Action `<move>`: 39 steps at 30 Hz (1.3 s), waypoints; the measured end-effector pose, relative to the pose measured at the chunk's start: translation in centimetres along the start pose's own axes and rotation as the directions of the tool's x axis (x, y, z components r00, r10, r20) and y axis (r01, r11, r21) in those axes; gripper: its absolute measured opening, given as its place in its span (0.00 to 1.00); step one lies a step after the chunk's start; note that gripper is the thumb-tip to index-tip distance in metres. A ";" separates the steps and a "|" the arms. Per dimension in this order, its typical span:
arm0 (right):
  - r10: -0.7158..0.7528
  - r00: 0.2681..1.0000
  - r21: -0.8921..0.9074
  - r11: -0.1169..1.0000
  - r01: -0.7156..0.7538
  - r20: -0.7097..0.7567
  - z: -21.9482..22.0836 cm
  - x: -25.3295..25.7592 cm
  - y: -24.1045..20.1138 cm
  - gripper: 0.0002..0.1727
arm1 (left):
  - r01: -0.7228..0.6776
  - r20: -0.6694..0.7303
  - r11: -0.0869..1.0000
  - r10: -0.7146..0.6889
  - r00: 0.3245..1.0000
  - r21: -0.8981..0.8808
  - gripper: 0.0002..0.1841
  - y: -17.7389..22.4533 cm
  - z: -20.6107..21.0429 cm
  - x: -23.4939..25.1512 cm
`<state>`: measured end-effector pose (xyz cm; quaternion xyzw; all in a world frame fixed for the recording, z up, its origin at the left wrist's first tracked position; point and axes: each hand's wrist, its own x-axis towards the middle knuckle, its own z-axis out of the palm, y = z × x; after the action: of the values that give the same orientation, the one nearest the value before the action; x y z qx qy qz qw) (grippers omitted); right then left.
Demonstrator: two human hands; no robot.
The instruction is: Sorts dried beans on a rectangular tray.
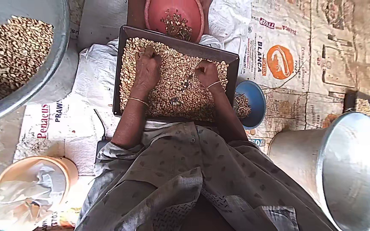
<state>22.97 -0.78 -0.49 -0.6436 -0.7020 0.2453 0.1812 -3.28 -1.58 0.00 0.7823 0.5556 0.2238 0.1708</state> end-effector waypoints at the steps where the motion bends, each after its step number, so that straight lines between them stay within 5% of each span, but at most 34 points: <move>1: 0.019 0.998 0.258 0.966 -0.004 -0.059 -0.4 0.2 0.6 0.09 | 0.001 -0.002 1.000 -0.001 1.000 -0.001 0.13 0.0 0.0 0.0; 3: 0.091 0.996 0.672 0.738 -0.054 -0.019 -1.2 -0.1 0.6 0.07 | -0.006 -0.009 1.000 0.006 1.000 -0.012 0.12 -0.1 0.1 0.0; 5: 0.111 0.990 0.794 0.593 -0.136 0.086 -1.4 -0.6 0.2 0.08 | -0.012 -0.005 1.000 0.012 1.000 -0.015 0.12 -0.1 0.1 0.0; 12: 0.068 0.950 0.550 0.802 -0.234 0.305 -0.1 -0.8 -1.2 0.08 | 0.008 0.011 1.000 -0.007 1.000 -0.016 0.12 0.0 -0.1 0.0; 15: 0.076 0.989 0.567 0.813 -0.134 0.124 -1.9 -1.3 -0.8 0.12 | 0.005 0.013 0.999 -0.005 1.000 -0.032 0.12 0.0 -0.1 0.0; 18: 0.033 0.967 0.279 0.960 0.039 -0.251 -6.0 -3.0 0.7 0.18 | 0.000 0.001 1.000 0.000 1.000 -0.023 0.13 -0.2 0.2 0.1; 22: 0.095 0.844 -0.162 0.964 -0.210 -0.528 -13.2 -7.1 1.8 0.21 | 0.003 0.014 1.000 -0.003 1.000 -0.016 0.13 0.1 -0.2 0.1; 24: 0.152 0.825 -0.180 0.939 -0.292 -0.545 -15.0 -8.1 2.6 0.27 | 0.007 0.017 1.000 -0.006 1.000 -0.022 0.13 0.3 -0.2 0.0; 26: 0.120 0.819 -0.087 0.975 -0.203 -0.561 -14.3 -7.6 3.3 0.23 | 0.003 0.013 1.000 -0.002 1.000 -0.021 0.13 0.2 -0.1 0.1; 31: -0.179 0.952 0.117 0.970 0.213 -0.247 -5.1 -3.5 -1.7 0.16 | 0.001 -0.004 0.999 -0.001 1.000 -0.037 0.13 0.0 0.0 0.0; 34: -0.401 0.914 0.145 0.910 0.389 0.062 0.9 -1.4 -5.6 0.16 | 0.003 -0.013 0.999 -0.004 1.000 -0.052 0.12 0.0 0.0 -0.1; 37: -0.372 0.857 -0.074 0.903 0.423 0.357 3.7 0.2 -6.4 0.18 | 0.027 -0.016 0.998 -0.028 0.999 -0.050 0.12 -0.1 -0.2 -0.1; 39: -0.281 0.906 -0.214 0.909 0.357 0.316 3.0 0.8 -4.9 0.14 | 0.046 -0.029 0.999 -0.047 0.998 -0.029 0.12 -0.1 -0.3 0.0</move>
<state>17.16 -0.55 -0.12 -0.4963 -0.8435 0.2033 0.0303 -3.51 -1.55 0.18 0.7632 0.5729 0.2394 0.1788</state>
